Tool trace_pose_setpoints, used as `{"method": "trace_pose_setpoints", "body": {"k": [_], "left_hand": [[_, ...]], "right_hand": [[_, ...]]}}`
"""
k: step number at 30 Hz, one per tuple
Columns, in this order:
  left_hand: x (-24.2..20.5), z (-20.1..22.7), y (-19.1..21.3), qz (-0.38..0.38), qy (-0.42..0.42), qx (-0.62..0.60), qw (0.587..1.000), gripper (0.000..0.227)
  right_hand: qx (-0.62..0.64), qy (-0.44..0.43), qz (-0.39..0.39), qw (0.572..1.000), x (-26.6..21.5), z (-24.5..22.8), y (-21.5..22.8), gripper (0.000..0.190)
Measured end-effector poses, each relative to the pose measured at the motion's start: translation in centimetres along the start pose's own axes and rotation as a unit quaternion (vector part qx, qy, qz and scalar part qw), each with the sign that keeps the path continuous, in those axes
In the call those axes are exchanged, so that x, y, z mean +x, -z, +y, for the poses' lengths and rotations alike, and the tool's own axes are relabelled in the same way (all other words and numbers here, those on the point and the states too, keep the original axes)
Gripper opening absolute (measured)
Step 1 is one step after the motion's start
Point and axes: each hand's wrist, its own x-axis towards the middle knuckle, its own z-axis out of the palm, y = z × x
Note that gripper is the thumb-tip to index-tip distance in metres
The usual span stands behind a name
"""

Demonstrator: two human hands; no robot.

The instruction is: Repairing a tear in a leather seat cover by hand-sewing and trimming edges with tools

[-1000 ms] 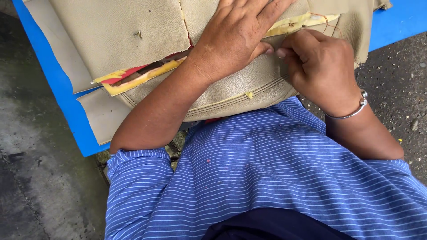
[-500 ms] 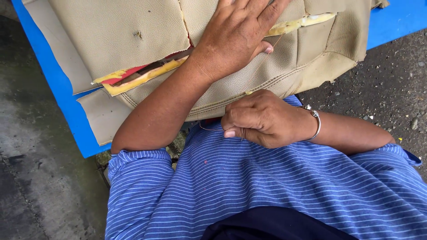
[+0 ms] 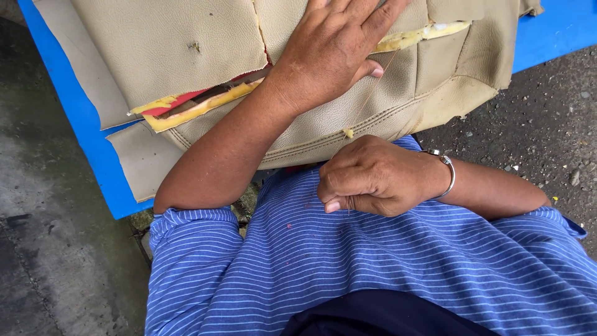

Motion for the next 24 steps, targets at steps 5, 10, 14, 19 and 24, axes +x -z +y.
{"method": "trace_pose_setpoints", "body": {"k": [5, 10, 14, 19, 24], "left_hand": [[-0.2, -0.2, 0.1, 0.003, -0.002, -0.019, 1.000, 0.108], [-0.3, -0.3, 0.0, 0.004, -0.012, -0.003, 1.000, 0.106], [-0.3, -0.2, -0.4, 0.007, -0.006, -0.007, 1.000, 0.107], [-0.7, -2.0, 0.3, -0.009, -0.073, -0.186, 0.980, 0.095], [-0.9, -2.1, 3.8, 0.061, -0.076, -0.198, 0.975, 0.007]], "right_hand": [[0.021, 0.002, -0.039, 0.999, -0.1, 0.3, -0.2, 0.022], [0.051, 0.006, -0.053, 0.997, 0.0, 0.3, -0.1, 0.023], [0.050, 0.003, -0.068, 0.996, -0.2, 0.4, -0.3, 0.019], [-0.109, -0.146, -0.125, 0.975, -1.9, -0.2, 1.7, 0.034], [-0.189, -0.311, -0.082, 0.928, -6.5, -3.6, 6.5, 0.060]]}}
